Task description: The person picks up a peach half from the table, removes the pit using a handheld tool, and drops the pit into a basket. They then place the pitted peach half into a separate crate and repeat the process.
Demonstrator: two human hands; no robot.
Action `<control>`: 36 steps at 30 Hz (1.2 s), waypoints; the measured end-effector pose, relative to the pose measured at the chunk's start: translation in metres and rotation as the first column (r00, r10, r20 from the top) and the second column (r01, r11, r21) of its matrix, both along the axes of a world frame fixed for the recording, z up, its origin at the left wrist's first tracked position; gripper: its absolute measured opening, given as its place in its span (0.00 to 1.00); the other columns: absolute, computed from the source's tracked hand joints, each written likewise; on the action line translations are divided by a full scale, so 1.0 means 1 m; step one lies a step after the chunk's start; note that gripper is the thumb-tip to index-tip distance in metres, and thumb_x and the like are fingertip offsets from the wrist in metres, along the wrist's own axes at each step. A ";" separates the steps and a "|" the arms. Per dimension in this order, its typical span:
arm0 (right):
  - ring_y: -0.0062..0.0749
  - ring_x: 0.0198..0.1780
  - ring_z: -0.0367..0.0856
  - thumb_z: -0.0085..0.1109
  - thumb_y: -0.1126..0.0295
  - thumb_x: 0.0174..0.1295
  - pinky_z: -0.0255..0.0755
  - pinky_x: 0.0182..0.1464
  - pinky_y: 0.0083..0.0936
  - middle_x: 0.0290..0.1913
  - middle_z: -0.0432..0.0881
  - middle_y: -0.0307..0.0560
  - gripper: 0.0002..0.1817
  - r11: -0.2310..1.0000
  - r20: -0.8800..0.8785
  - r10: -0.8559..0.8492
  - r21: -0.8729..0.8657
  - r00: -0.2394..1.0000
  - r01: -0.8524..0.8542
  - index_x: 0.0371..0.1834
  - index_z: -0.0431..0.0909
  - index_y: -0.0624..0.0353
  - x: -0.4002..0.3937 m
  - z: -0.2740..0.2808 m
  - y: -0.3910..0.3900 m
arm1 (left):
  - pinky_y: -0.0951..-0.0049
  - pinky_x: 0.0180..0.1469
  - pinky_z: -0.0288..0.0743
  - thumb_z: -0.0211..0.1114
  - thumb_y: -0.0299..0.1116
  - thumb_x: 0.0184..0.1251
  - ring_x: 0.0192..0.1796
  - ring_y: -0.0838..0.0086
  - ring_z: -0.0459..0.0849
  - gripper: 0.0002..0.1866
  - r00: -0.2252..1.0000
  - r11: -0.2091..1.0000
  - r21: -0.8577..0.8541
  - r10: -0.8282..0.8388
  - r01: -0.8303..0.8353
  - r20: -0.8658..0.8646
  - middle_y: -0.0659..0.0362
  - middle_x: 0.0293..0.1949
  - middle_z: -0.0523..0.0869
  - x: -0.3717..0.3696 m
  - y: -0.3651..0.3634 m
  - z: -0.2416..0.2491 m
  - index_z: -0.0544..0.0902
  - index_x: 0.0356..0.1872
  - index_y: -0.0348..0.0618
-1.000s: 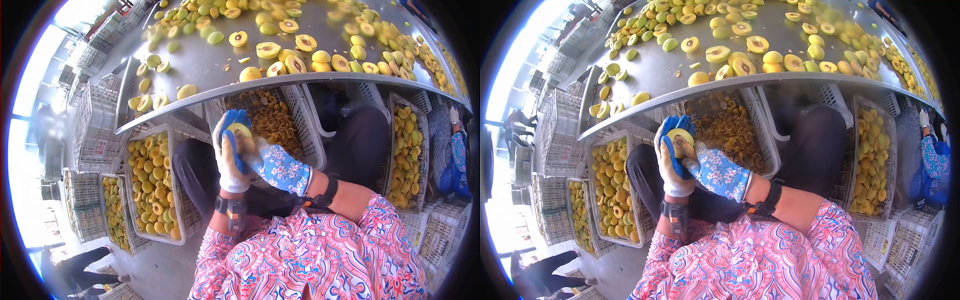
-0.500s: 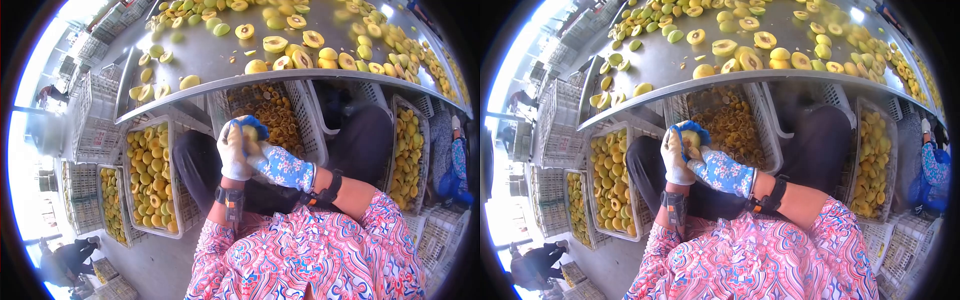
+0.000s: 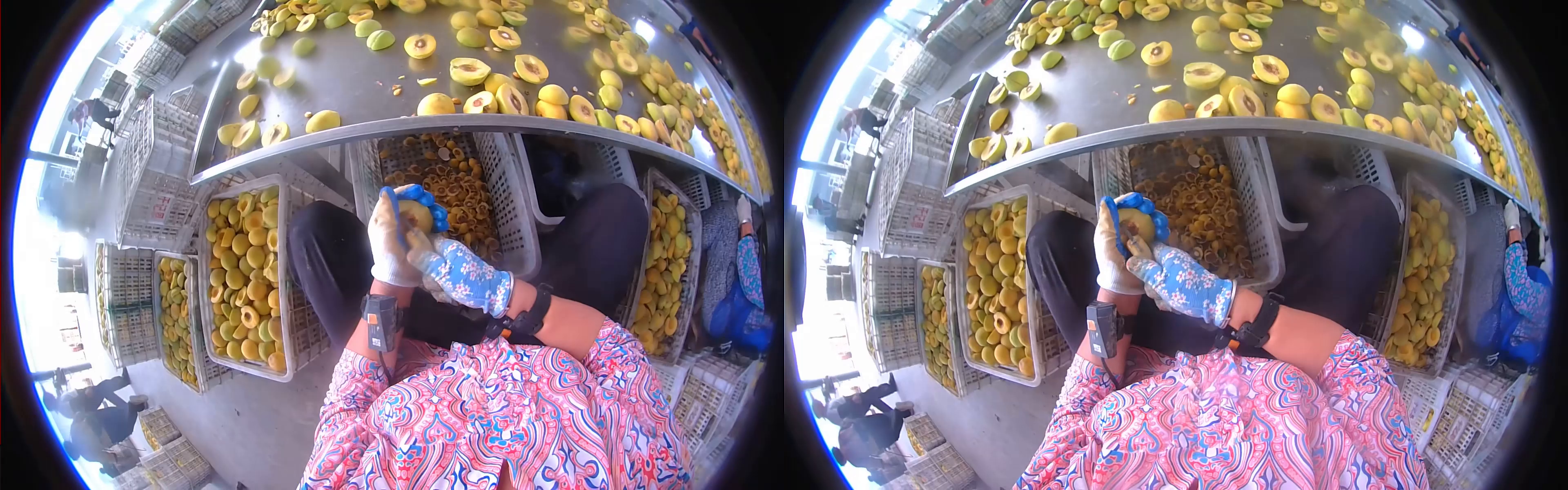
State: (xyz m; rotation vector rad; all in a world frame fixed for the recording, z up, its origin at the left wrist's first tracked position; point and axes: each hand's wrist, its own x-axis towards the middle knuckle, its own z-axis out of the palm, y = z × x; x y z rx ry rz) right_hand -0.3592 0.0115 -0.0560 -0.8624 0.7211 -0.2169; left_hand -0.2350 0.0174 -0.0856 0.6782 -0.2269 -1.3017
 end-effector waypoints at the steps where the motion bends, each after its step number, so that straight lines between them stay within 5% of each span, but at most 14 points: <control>1: 0.21 0.17 0.69 0.53 0.56 0.70 0.63 0.19 0.21 0.20 0.72 0.37 0.16 0.989 -0.038 -0.010 -0.145 0.999 0.004 0.47 0.73 0.57 0.002 -0.009 0.001 | 0.64 0.33 0.79 0.50 0.53 0.75 0.32 0.63 0.83 0.25 1.000 1.000 0.005 -0.002 0.002 -0.009 0.51 0.34 0.81 0.000 -0.002 0.001 0.76 0.45 0.35; 3: 0.32 0.19 0.77 0.54 0.56 0.69 0.70 0.22 0.29 0.22 0.78 0.47 0.18 0.908 -0.106 -0.044 -0.419 0.993 -0.004 0.50 0.72 0.61 0.004 -0.027 0.002 | 0.64 0.32 0.79 0.50 0.53 0.75 0.32 0.62 0.83 0.25 1.000 1.000 0.019 -0.008 0.009 -0.029 0.51 0.34 0.81 0.001 -0.003 0.002 0.76 0.45 0.35; 6: 0.56 0.30 0.82 0.55 0.57 0.68 0.74 0.32 0.43 0.29 0.82 0.63 0.21 0.469 -0.016 -0.145 -0.881 0.989 0.054 0.52 0.70 0.64 0.007 -0.047 0.000 | 0.65 0.34 0.78 0.50 0.53 0.75 0.31 0.64 0.81 0.23 0.977 0.992 0.121 0.053 -0.028 -0.209 0.54 0.33 0.80 0.004 -0.005 0.013 0.77 0.40 0.40; 8: 0.62 0.35 0.80 0.54 0.57 0.68 0.73 0.35 0.48 0.32 0.81 0.67 0.20 0.440 -0.090 -0.090 -0.897 0.992 -0.042 0.51 0.70 0.64 -0.002 -0.041 -0.003 | 0.65 0.36 0.77 0.49 0.54 0.75 0.32 0.64 0.79 0.22 0.949 0.963 0.257 0.149 -0.075 -0.279 0.56 0.32 0.79 0.006 -0.008 0.015 0.77 0.38 0.44; 13: 0.64 0.36 0.80 0.56 0.59 0.67 0.73 0.36 0.50 0.32 0.80 0.67 0.20 0.432 -0.207 -0.174 -0.895 0.963 -0.115 0.52 0.70 0.64 -0.030 -0.052 -0.018 | 0.61 0.45 0.79 0.50 0.59 0.73 0.40 0.60 0.81 0.27 0.960 0.989 0.091 0.132 -0.113 -0.246 0.55 0.36 0.82 0.029 -0.010 -0.009 0.80 0.40 0.42; 15: 0.64 0.38 0.80 0.59 0.64 0.63 0.74 0.38 0.51 0.33 0.81 0.67 0.18 0.395 -0.562 -0.242 -0.802 0.791 -0.448 0.51 0.71 0.65 -0.039 -0.079 -0.033 | 0.57 0.47 0.80 0.47 0.60 0.73 0.41 0.57 0.83 0.29 0.975 0.985 0.058 0.171 -0.164 -0.142 0.53 0.38 0.83 0.036 -0.005 -0.008 0.81 0.43 0.41; 16: 0.62 0.39 0.81 0.60 0.66 0.61 0.75 0.40 0.50 0.33 0.81 0.67 0.18 0.001 -0.575 -0.006 -0.818 0.818 -0.575 0.51 0.72 0.65 -0.058 -0.101 -0.043 | 0.52 0.49 0.79 0.46 0.61 0.73 0.42 0.55 0.84 0.31 0.975 0.985 -0.035 0.161 -0.168 -0.151 0.51 0.41 0.84 0.035 -0.003 -0.008 0.80 0.47 0.39; 18: 0.58 0.41 0.82 0.60 0.68 0.56 0.76 0.44 0.47 0.37 0.82 0.67 0.20 -0.331 -0.731 0.215 -0.679 0.648 -0.656 0.52 0.75 0.63 -0.067 -0.118 -0.047 | 0.57 0.51 0.79 0.46 0.58 0.75 0.45 0.61 0.84 0.28 0.970 0.987 -0.077 0.126 -0.145 -0.209 0.54 0.45 0.82 0.037 -0.002 0.007 0.76 0.55 0.42; 21: 0.54 0.45 0.82 0.56 0.65 0.55 0.77 0.50 0.42 0.45 0.82 0.62 0.21 0.098 -0.873 0.104 -0.468 0.476 -0.878 0.54 0.77 0.55 -0.062 -0.139 -0.045 | 0.61 0.53 0.78 0.51 0.47 0.77 0.48 0.66 0.82 0.21 0.974 0.966 -0.131 0.211 -0.221 -0.081 0.56 0.48 0.81 0.062 0.017 0.037 0.74 0.58 0.42; 24: 0.54 0.47 0.82 0.52 0.64 0.59 0.77 0.49 0.42 0.47 0.81 0.58 0.17 -0.355 -0.940 0.341 -0.147 0.018 -0.923 0.50 0.79 0.54 -0.050 -0.115 -0.055 | 0.70 0.51 0.78 0.52 0.37 0.77 0.47 0.72 0.82 0.16 0.902 0.928 -0.096 0.373 -0.360 0.216 0.57 0.49 0.81 0.103 0.050 0.060 0.74 0.58 0.40; 27: 0.54 0.45 0.82 0.57 0.63 0.56 0.77 0.48 0.42 0.44 0.81 0.58 0.17 -0.181 -0.899 0.361 -0.329 0.249 -0.927 0.47 0.79 0.57 -0.044 -0.094 -0.051 | 0.70 0.52 0.79 0.53 0.39 0.77 0.47 0.72 0.82 0.18 0.744 0.821 0.039 0.496 -0.570 0.447 0.58 0.50 0.82 0.161 0.088 0.029 0.75 0.59 0.39; 29: 0.54 0.44 0.81 0.66 0.61 0.49 0.77 0.48 0.42 0.43 0.81 0.59 0.21 -0.344 -0.885 0.373 -0.412 0.280 -0.844 0.47 0.79 0.58 -0.043 -0.089 -0.050 | 0.73 0.46 0.78 0.54 0.40 0.76 0.44 0.75 0.81 0.16 0.677 0.717 0.207 0.462 -0.665 0.573 0.60 0.49 0.82 0.208 0.115 -0.007 0.77 0.56 0.42; 33: 0.56 0.44 0.81 0.65 0.63 0.51 0.78 0.47 0.43 0.43 0.80 0.61 0.24 -0.240 -0.896 0.358 -0.361 0.264 -0.901 0.52 0.77 0.58 -0.036 -0.086 -0.046 | 0.74 0.41 0.77 0.57 0.43 0.74 0.40 0.78 0.80 0.17 0.611 0.593 0.318 0.395 -0.740 0.686 0.61 0.44 0.83 0.292 0.130 -0.074 0.78 0.54 0.43; 36: 0.57 0.44 0.81 0.62 0.69 0.53 0.78 0.46 0.43 0.45 0.80 0.63 0.30 -0.168 -0.913 0.339 -0.295 0.226 -0.940 0.63 0.71 0.58 -0.035 -0.093 -0.045 | 0.63 0.53 0.74 0.60 0.43 0.70 0.51 0.59 0.81 0.19 0.255 0.505 0.213 0.016 -0.836 0.967 0.50 0.49 0.83 0.353 0.109 -0.098 0.77 0.55 0.41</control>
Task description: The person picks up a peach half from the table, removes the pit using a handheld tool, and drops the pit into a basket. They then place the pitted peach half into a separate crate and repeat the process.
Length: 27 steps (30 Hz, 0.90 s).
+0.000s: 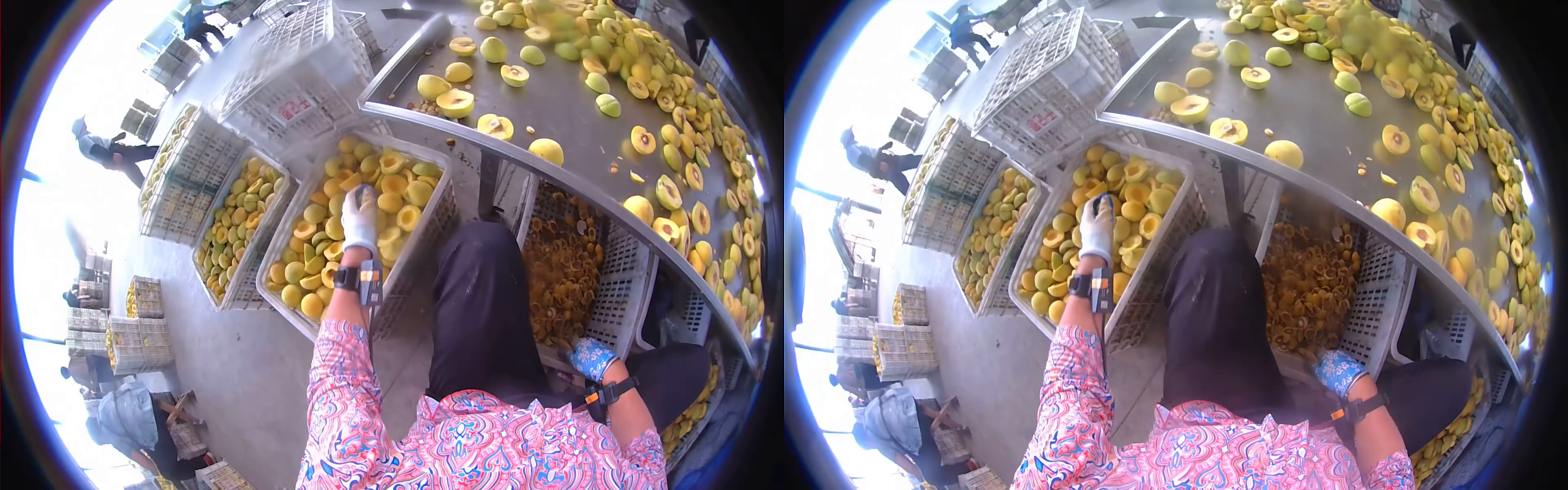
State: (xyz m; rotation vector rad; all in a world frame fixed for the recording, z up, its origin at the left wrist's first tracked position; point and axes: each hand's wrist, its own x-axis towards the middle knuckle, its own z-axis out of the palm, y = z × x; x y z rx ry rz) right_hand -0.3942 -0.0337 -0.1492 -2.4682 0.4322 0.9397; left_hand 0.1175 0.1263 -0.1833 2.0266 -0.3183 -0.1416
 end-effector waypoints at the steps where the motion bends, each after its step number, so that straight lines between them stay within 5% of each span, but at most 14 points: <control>1: 0.58 0.45 0.81 0.61 0.69 0.54 0.78 0.46 0.43 0.46 0.79 0.64 0.30 0.999 0.038 0.037 -0.012 0.999 -0.037 0.64 0.70 0.57 -0.008 -0.011 -0.002 | 0.60 0.58 0.71 0.61 0.43 0.68 0.56 0.50 0.78 0.21 0.983 1.000 0.025 -0.022 0.018 0.182 0.43 0.51 0.82 0.015 -0.009 0.001 0.77 0.56 0.41; 3: 0.58 0.45 0.81 0.57 0.70 0.56 0.78 0.46 0.44 0.47 0.79 0.65 0.30 0.994 0.107 0.102 -0.034 0.989 -0.099 0.66 0.68 0.57 -0.021 -0.029 -0.005 | 0.59 0.60 0.70 0.60 0.44 0.68 0.57 0.49 0.77 0.23 0.933 0.992 0.124 -0.063 0.020 0.353 0.42 0.54 0.80 0.062 -0.021 -0.004 0.76 0.58 0.41; 4: 0.58 0.47 0.81 0.49 0.67 0.64 0.77 0.48 0.43 0.50 0.79 0.64 0.24 0.986 -0.081 -0.165 0.019 0.983 0.167 0.65 0.69 0.53 0.006 0.007 0.002 | 0.58 0.61 0.70 0.59 0.45 0.68 0.59 0.47 0.76 0.24 0.927 0.986 0.163 -0.039 -0.024 0.373 0.41 0.57 0.78 0.071 -0.031 0.009 0.76 0.59 0.41; 6: 0.59 0.48 0.80 0.49 0.60 0.65 0.75 0.50 0.45 0.46 0.81 0.66 0.19 0.948 -0.047 -0.304 0.081 0.951 0.307 0.50 0.77 0.61 -0.003 -0.010 0.001 | 0.55 0.63 0.68 0.55 0.47 0.70 0.64 0.46 0.71 0.27 0.878 0.942 0.334 -0.140 -0.024 0.457 0.41 0.65 0.70 0.115 -0.041 0.001 0.69 0.66 0.46; 9: 0.60 0.49 0.80 0.48 0.56 0.66 0.73 0.51 0.45 0.45 0.82 0.67 0.21 0.912 -0.045 -0.390 0.116 0.920 0.392 0.43 0.81 0.66 0.000 -0.010 -0.002 | 0.51 0.66 0.65 0.53 0.45 0.70 0.70 0.49 0.66 0.29 0.884 0.661 0.749 -0.371 0.037 0.283 0.45 0.70 0.65 0.133 -0.035 -0.031 0.62 0.71 0.53; 10: 0.59 0.50 0.80 0.48 0.57 0.66 0.73 0.51 0.45 0.45 0.81 0.67 0.21 0.907 -0.052 -0.401 0.119 0.914 0.405 0.43 0.81 0.66 0.002 -0.006 -0.001 | 0.48 0.69 0.60 0.52 0.44 0.70 0.74 0.53 0.60 0.32 0.883 0.660 0.750 -0.373 0.037 0.285 0.50 0.73 0.60 0.126 -0.037 -0.037 0.56 0.74 0.59; 13: 0.58 0.47 0.81 0.47 0.59 0.66 0.74 0.49 0.45 0.43 0.82 0.63 0.18 0.929 0.009 -0.370 0.032 0.929 0.370 0.42 0.82 0.63 0.009 0.005 0.002 | 0.48 0.72 0.54 0.52 0.45 0.69 0.76 0.55 0.55 0.33 0.851 0.550 0.835 -0.439 0.001 0.288 0.52 0.74 0.59 0.101 -0.043 -0.033 0.56 0.74 0.58; 15: 0.55 0.44 0.81 0.48 0.61 0.64 0.75 0.46 0.45 0.41 0.83 0.59 0.16 0.994 0.075 0.011 0.104 0.997 -0.019 0.41 0.83 0.58 -0.022 -0.036 -0.008 | 0.48 0.74 0.50 0.51 0.42 0.69 0.77 0.56 0.51 0.33 0.908 0.558 0.825 -0.384 0.086 0.165 0.55 0.76 0.57 0.126 -0.047 -0.040 0.55 0.75 0.57; 18: 0.52 0.41 0.83 0.49 0.66 0.62 0.76 0.45 0.42 0.39 0.84 0.56 0.14 0.988 -0.015 0.107 0.112 0.994 -0.104 0.40 0.83 0.59 -0.005 -0.022 -0.008 | 0.57 0.76 0.44 0.52 0.45 0.65 0.78 0.53 0.47 0.39 0.909 0.448 0.874 -0.416 0.188 0.018 0.45 0.76 0.53 0.166 -0.058 -0.061 0.51 0.76 0.45; 20: 0.53 0.45 0.83 0.49 0.64 0.62 0.76 0.47 0.43 0.42 0.84 0.57 0.15 0.969 -0.118 -0.176 0.152 0.977 0.193 0.40 0.84 0.60 0.002 -0.011 -0.010 | 0.57 0.76 0.45 0.53 0.51 0.65 0.77 0.48 0.46 0.43 0.881 0.515 0.817 -0.473 0.258 0.020 0.41 0.75 0.52 0.175 -0.049 -0.063 0.49 0.75 0.40; 21: 0.54 0.46 0.83 0.48 0.64 0.63 0.76 0.47 0.43 0.44 0.85 0.57 0.16 0.978 -0.096 -0.077 0.185 0.992 0.094 0.40 0.84 0.61 0.004 -0.011 -0.016 | 0.57 0.75 0.50 0.57 0.47 0.66 0.76 0.48 0.53 0.40 0.845 0.611 0.748 -0.519 0.258 0.132 0.39 0.73 0.58 0.170 -0.041 -0.055 0.55 0.74 0.36; 23: 0.54 0.47 0.82 0.48 0.65 0.63 0.76 0.48 0.42 0.46 0.85 0.56 0.16 0.934 -0.114 -0.312 0.143 0.943 0.327 0.42 0.84 0.61 0.010 0.004 -0.024 | 0.61 0.71 0.61 0.57 0.36 0.70 0.71 0.53 0.66 0.30 0.863 0.914 0.367 -0.320 0.172 0.392 0.42 0.69 0.67 0.139 -0.037 -0.024 0.64 0.69 0.33; 25: 0.53 0.47 0.83 0.49 0.65 0.63 0.77 0.48 0.42 0.46 0.85 0.56 0.16 0.977 -0.080 0.006 0.212 0.997 0.011 0.44 0.84 0.61 -0.001 -0.014 -0.024 | 0.68 0.64 0.69 0.54 0.26 0.73 0.61 0.62 0.76 0.21 0.889 0.963 -0.233 -0.012 0.133 0.457 0.47 0.62 0.76 0.104 -0.054 0.009 0.71 0.64 0.33; 27: 0.52 0.47 0.83 0.49 0.66 0.62 0.77 0.48 0.41 0.46 0.85 0.56 0.16 0.945 -0.043 0.238 0.242 0.970 -0.221 0.44 0.84 0.61 -0.007 -0.025 -0.025 | 0.70 0.60 0.71 0.52 0.25 0.74 0.57 0.68 0.78 0.19 0.875 0.910 -0.331 -0.068 0.252 0.479 0.50 0.59 0.78 0.063 -0.080 0.057 0.72 0.64 0.34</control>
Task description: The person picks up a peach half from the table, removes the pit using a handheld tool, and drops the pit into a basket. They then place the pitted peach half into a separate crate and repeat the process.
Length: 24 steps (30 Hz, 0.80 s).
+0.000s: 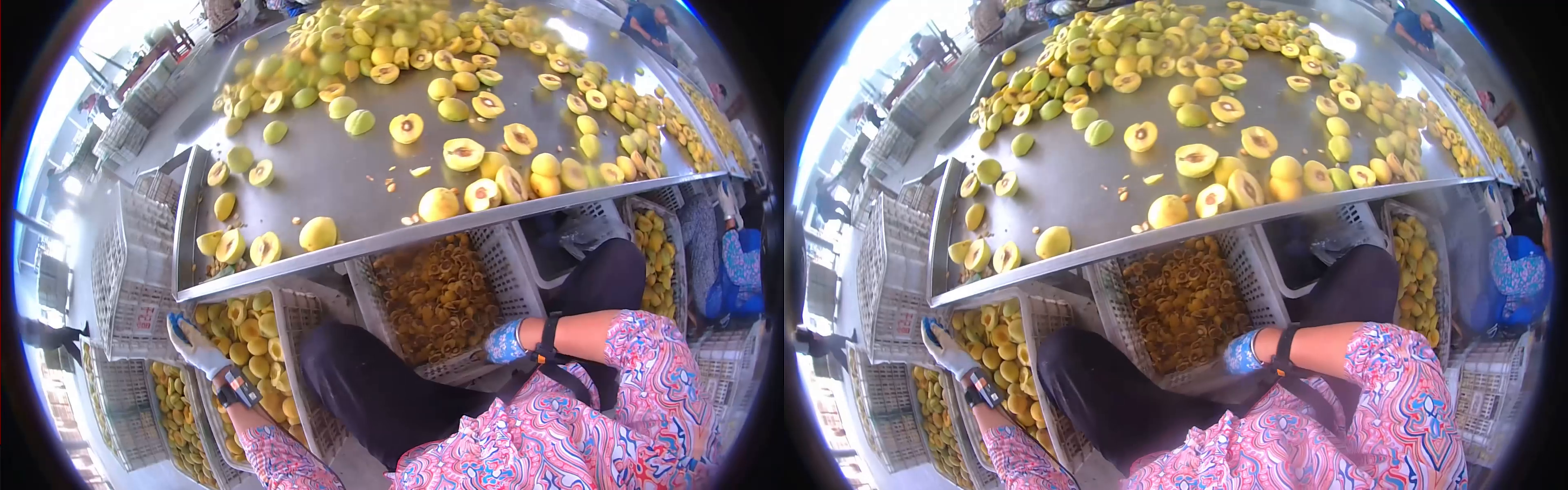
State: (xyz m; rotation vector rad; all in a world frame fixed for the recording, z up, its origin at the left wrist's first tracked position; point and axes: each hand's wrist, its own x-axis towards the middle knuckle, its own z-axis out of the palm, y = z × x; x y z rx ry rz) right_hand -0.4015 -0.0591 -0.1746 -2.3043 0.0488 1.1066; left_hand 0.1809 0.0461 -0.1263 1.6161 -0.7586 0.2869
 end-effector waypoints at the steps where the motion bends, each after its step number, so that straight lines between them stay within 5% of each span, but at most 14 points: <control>1: 0.52 0.47 0.83 0.49 0.66 0.62 0.77 0.48 0.41 0.46 0.85 0.56 0.16 0.998 0.013 0.067 0.006 0.998 -0.067 0.45 0.84 0.60 0.001 -0.003 0.000 | 0.72 0.58 0.72 0.51 0.24 0.75 0.55 0.70 0.79 0.18 0.998 0.997 -0.050 -0.057 0.058 0.013 0.52 0.57 0.79 -0.030 -0.018 0.034 0.72 0.63 0.34; 2: 0.51 0.47 0.83 0.49 0.67 0.62 0.77 0.48 0.41 0.46 0.85 0.56 0.16 0.990 0.027 0.138 0.010 0.990 -0.138 0.45 0.85 0.60 0.000 -0.005 -0.001 | 0.72 0.56 0.73 0.51 0.24 0.74 0.52 0.72 0.79 0.18 0.991 0.991 0.004 -0.137 0.137 -0.012 0.53 0.55 0.80 -0.065 -0.036 0.067 0.73 0.63 0.35; 6: 0.52 0.46 0.84 0.51 0.67 0.61 0.77 0.48 0.40 0.43 0.86 0.56 0.15 0.997 0.132 -0.083 0.015 0.988 0.081 0.43 0.85 0.61 0.007 0.019 -0.010 | 0.81 0.38 0.76 0.54 0.21 0.69 0.38 0.81 0.81 0.19 0.815 0.798 0.227 -0.578 0.558 0.028 0.58 0.46 0.85 -0.199 -0.137 0.144 0.78 0.59 0.40; 9: 0.53 0.47 0.83 0.48 0.63 0.63 0.76 0.50 0.43 0.44 0.85 0.57 0.18 0.950 0.139 -0.314 0.041 0.939 0.311 0.44 0.84 0.61 0.008 0.049 -0.014 | 0.73 0.44 0.79 0.59 0.23 0.65 0.39 0.72 0.86 0.18 0.577 0.506 0.465 -0.816 0.727 -0.015 0.54 0.45 0.86 -0.276 -0.218 0.140 0.80 0.56 0.41; 11: 0.53 0.51 0.81 0.44 0.59 0.65 0.74 0.53 0.45 0.50 0.83 0.58 0.20 0.938 0.157 -0.348 0.059 0.924 0.343 0.48 0.83 0.59 0.006 0.072 -0.017 | 0.66 0.54 0.77 0.62 0.26 0.62 0.52 0.57 0.83 0.22 0.351 0.393 0.612 -0.916 0.686 0.195 0.48 0.53 0.82 -0.326 -0.263 0.137 0.77 0.59 0.43; 13: 0.54 0.53 0.80 0.43 0.58 0.66 0.72 0.55 0.45 0.52 0.82 0.58 0.21 0.938 0.216 -0.347 0.109 0.913 0.330 0.51 0.81 0.59 -0.004 0.057 -0.014 | 0.60 0.66 0.67 0.62 0.30 0.63 0.64 0.54 0.73 0.28 0.119 0.376 0.794 -0.923 0.478 0.366 0.49 0.65 0.73 -0.368 -0.293 0.130 0.70 0.67 0.49; 15: 0.55 0.54 0.79 0.41 0.58 0.68 0.71 0.57 0.46 0.51 0.82 0.59 0.22 0.898 0.198 -0.438 0.138 0.877 0.417 0.51 0.80 0.59 -0.006 0.076 -0.021 | 0.58 0.67 0.66 0.61 0.38 0.65 0.67 0.51 0.69 0.29 0.082 0.159 0.953 -0.986 0.259 0.142 0.51 0.68 0.68 -0.390 -0.307 0.123 0.68 0.69 0.54; 16: 0.56 0.53 0.79 0.41 0.56 0.69 0.70 0.57 0.47 0.48 0.82 0.60 0.22 0.839 0.158 -0.539 0.184 0.827 0.512 0.48 0.80 0.61 -0.009 0.089 -0.025 | 0.59 0.65 0.66 0.61 0.35 0.64 0.64 0.53 0.72 0.29 0.084 -0.021 0.942 -0.995 0.334 -0.052 0.46 0.64 0.72 -0.393 -0.315 0.126 0.68 0.68 0.51; 21: 0.60 0.49 0.79 0.51 0.49 0.67 0.72 0.51 0.44 0.44 0.81 0.65 0.26 0.749 0.389 -0.663 0.350 0.640 0.563 0.51 0.75 0.65 -0.025 0.112 -0.054 | 0.67 0.46 0.80 0.67 0.31 0.57 0.47 0.64 0.85 0.25 0.344 -0.171 0.907 -0.885 0.385 -0.313 0.50 0.49 0.83 -0.385 -0.305 0.146 0.74 0.57 0.40; 24: 0.49 0.45 0.83 0.64 0.55 0.62 0.74 0.49 0.36 0.42 0.83 0.59 0.26 0.363 0.295 -0.925 0.500 0.239 0.786 0.53 0.74 0.65 -0.025 0.167 -0.061 | 0.72 0.38 0.81 0.68 0.26 0.55 0.41 0.72 0.85 0.22 0.575 0.160 0.717 -0.723 0.679 -0.384 0.55 0.42 0.84 -0.374 -0.261 0.162 0.76 0.52 0.38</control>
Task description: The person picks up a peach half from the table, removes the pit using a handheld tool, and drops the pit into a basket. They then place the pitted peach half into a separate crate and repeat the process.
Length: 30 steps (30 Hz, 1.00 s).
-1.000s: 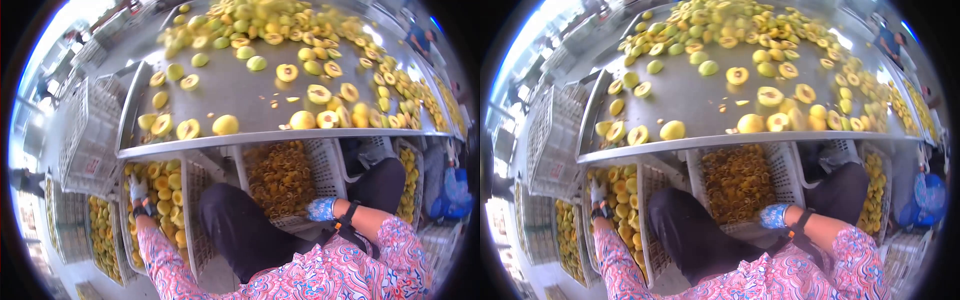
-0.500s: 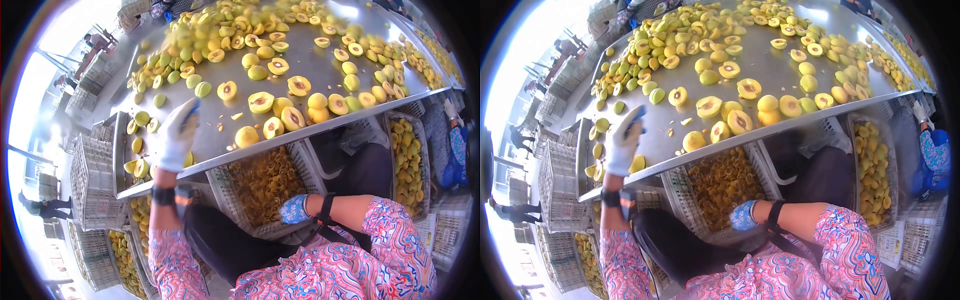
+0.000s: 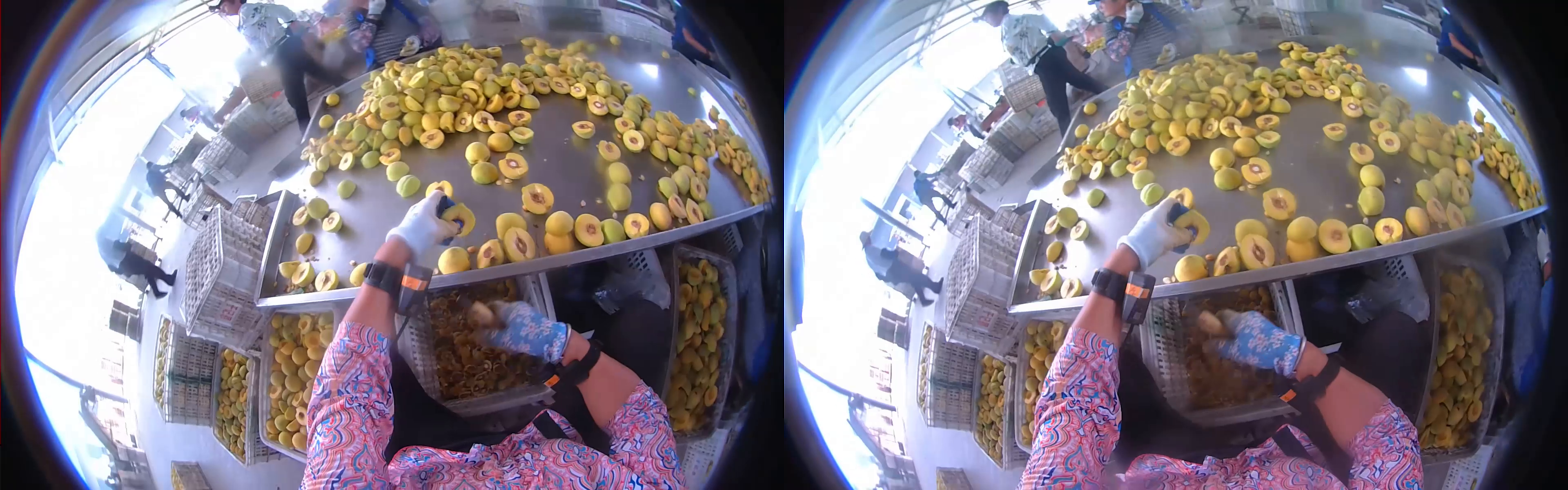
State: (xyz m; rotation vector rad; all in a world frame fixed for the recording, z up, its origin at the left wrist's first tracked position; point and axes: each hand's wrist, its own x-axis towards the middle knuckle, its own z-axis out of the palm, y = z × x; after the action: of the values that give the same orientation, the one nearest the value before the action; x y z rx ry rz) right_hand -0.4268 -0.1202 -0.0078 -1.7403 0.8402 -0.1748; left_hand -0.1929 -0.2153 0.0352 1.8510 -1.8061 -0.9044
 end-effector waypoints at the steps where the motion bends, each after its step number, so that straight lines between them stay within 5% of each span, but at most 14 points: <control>1: 0.42 0.45 0.82 0.67 0.58 0.59 0.74 0.49 0.33 0.42 0.83 0.55 0.26 0.983 0.136 -0.181 0.030 0.974 0.178 0.54 0.74 0.65 0.003 -0.002 -0.001 | 0.73 0.38 0.82 0.68 0.22 0.56 0.40 0.74 0.85 0.23 0.944 0.987 -0.162 -0.038 -0.017 -0.328 0.57 0.42 0.83 0.008 0.013 -0.011 0.75 0.55 0.39; 3: 0.30 0.46 0.79 0.71 0.65 0.56 0.73 0.49 0.27 0.45 0.82 0.48 0.27 0.905 0.309 -0.425 0.144 0.851 0.400 0.56 0.74 0.65 0.006 -0.009 -0.006 | 0.75 0.38 0.84 0.66 0.19 0.61 0.42 0.74 0.84 0.26 0.655 0.994 -0.011 0.063 -0.109 -0.753 0.56 0.44 0.83 0.004 0.050 -0.019 0.71 0.61 0.41; 6: 0.25 0.47 0.78 0.72 0.70 0.55 0.73 0.50 0.22 0.46 0.81 0.44 0.27 0.863 0.534 -0.480 0.144 0.696 0.484 0.57 0.73 0.64 0.021 -0.033 -0.015 | 0.77 0.49 0.77 0.69 0.26 0.63 0.46 0.79 0.79 0.25 0.870 0.952 -0.287 -0.055 -0.101 -0.489 0.59 0.46 0.81 -0.022 0.107 -0.033 0.71 0.61 0.40; 8: 0.21 0.44 0.78 0.70 0.71 0.57 0.74 0.49 0.22 0.45 0.81 0.42 0.24 0.865 0.570 -0.487 0.209 0.662 0.457 0.56 0.73 0.63 0.029 -0.042 -0.012 | 0.74 0.51 0.77 0.67 0.27 0.65 0.47 0.78 0.79 0.26 0.574 0.968 0.045 0.184 -0.248 -0.798 0.59 0.46 0.80 -0.046 0.136 -0.039 0.67 0.62 0.42; 10: 0.22 0.43 0.78 0.68 0.73 0.58 0.74 0.48 0.22 0.43 0.81 0.41 0.22 0.888 0.465 -0.444 0.112 0.766 0.446 0.55 0.73 0.63 0.028 -0.051 -0.009 | 0.75 0.51 0.76 0.65 0.28 0.67 0.48 0.78 0.79 0.27 0.365 0.964 0.108 0.193 -0.242 -0.911 0.59 0.47 0.80 -0.041 0.155 -0.041 0.64 0.64 0.41; 13: 0.22 0.42 0.78 0.67 0.73 0.59 0.75 0.47 0.21 0.42 0.81 0.40 0.21 0.921 0.370 -0.368 0.020 0.853 0.389 0.55 0.73 0.62 0.031 -0.042 0.002 | 0.78 0.52 0.74 0.62 0.31 0.70 0.50 0.79 0.78 0.26 0.314 0.924 0.149 0.267 -0.351 -0.911 0.59 0.48 0.80 -0.049 0.168 -0.056 0.62 0.64 0.38; 16: 0.22 0.43 0.79 0.67 0.74 0.59 0.75 0.48 0.21 0.43 0.81 0.41 0.20 0.919 0.393 -0.383 0.069 0.836 0.388 0.55 0.74 0.62 0.035 -0.044 0.015 | 0.80 0.43 0.74 0.60 0.33 0.71 0.41 0.82 0.76 0.18 0.624 0.924 0.043 0.290 -0.380 -0.726 0.62 0.41 0.79 -0.056 0.172 -0.074 0.70 0.59 0.45; 17: 0.22 0.43 0.79 0.66 0.74 0.59 0.75 0.48 0.21 0.43 0.81 0.41 0.20 0.915 0.424 -0.404 0.166 0.811 0.369 0.54 0.74 0.62 0.036 -0.043 0.017 | 0.80 0.39 0.73 0.60 0.32 0.71 0.37 0.83 0.75 0.16 0.747 0.884 -0.172 0.246 -0.434 -0.617 0.63 0.38 0.77 -0.059 0.171 -0.087 0.73 0.57 0.46; 19: 0.23 0.44 0.79 0.66 0.74 0.59 0.75 0.49 0.21 0.43 0.81 0.41 0.20 0.882 0.469 -0.456 0.352 0.756 0.313 0.54 0.74 0.63 0.037 -0.040 0.022 | 0.79 0.40 0.74 0.60 0.32 0.71 0.38 0.82 0.76 0.15 0.765 0.889 -0.177 0.244 -0.421 -0.595 0.62 0.39 0.78 -0.062 0.178 -0.090 0.73 0.56 0.45; 20: 0.23 0.45 0.79 0.65 0.74 0.59 0.75 0.49 0.21 0.44 0.81 0.41 0.20 0.895 0.455 -0.441 0.285 0.773 0.342 0.54 0.74 0.63 0.037 -0.042 0.021 | 0.78 0.41 0.74 0.60 0.31 0.71 0.39 0.82 0.76 0.15 0.774 0.893 -0.178 0.242 -0.414 -0.585 0.62 0.39 0.79 -0.064 0.180 -0.088 0.73 0.56 0.44; 21: 0.23 0.45 0.79 0.65 0.75 0.59 0.75 0.50 0.22 0.44 0.81 0.41 0.19 0.903 0.436 -0.429 0.218 0.791 0.369 0.54 0.74 0.63 0.038 -0.048 0.020 | 0.75 0.44 0.75 0.59 0.31 0.72 0.41 0.79 0.78 0.14 0.886 0.811 -0.443 0.186 -0.382 -0.424 0.60 0.41 0.80 -0.066 0.182 -0.095 0.74 0.56 0.42; 24: 0.22 0.45 0.79 0.63 0.77 0.57 0.74 0.50 0.23 0.43 0.82 0.42 0.19 0.934 0.363 -0.345 0.037 0.866 0.356 0.53 0.75 0.62 0.036 -0.058 0.017 | 0.74 0.48 0.75 0.58 0.29 0.71 0.44 0.74 0.80 0.15 0.810 0.788 -0.399 0.203 -0.469 -0.551 0.57 0.43 0.81 -0.068 0.189 -0.094 0.73 0.56 0.40; 27: 0.53 0.47 0.80 0.64 0.68 0.57 0.72 0.49 0.37 0.43 0.81 0.60 0.22 0.932 0.265 -0.210 -0.238 0.941 0.275 0.53 0.74 0.64 0.028 -0.026 0.028 | 0.69 0.54 0.76 0.55 0.40 0.75 0.48 0.67 0.82 0.18 0.324 0.815 -0.043 0.180 -0.577 -0.929 0.53 0.46 0.82 -0.050 0.192 -0.092 0.74 0.57 0.40; 30: 0.60 0.48 0.79 0.62 0.60 0.64 0.71 0.49 0.42 0.42 0.82 0.64 0.21 0.929 0.235 -0.146 -0.301 0.961 0.215 0.50 0.73 0.65 0.030 -0.023 0.038 | 0.62 0.56 0.77 0.48 0.54 0.75 0.51 0.63 0.82 0.27 -0.214 0.877 0.254 0.179 -0.407 -0.960 0.50 0.48 0.82 -0.032 0.196 -0.087 0.73 0.59 0.41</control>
State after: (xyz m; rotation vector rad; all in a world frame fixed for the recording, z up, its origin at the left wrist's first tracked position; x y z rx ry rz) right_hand -0.3971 -0.0821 -0.0303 -1.9051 0.8511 -0.6414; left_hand -0.2246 -0.0189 -0.0523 0.6789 -0.2702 -1.3125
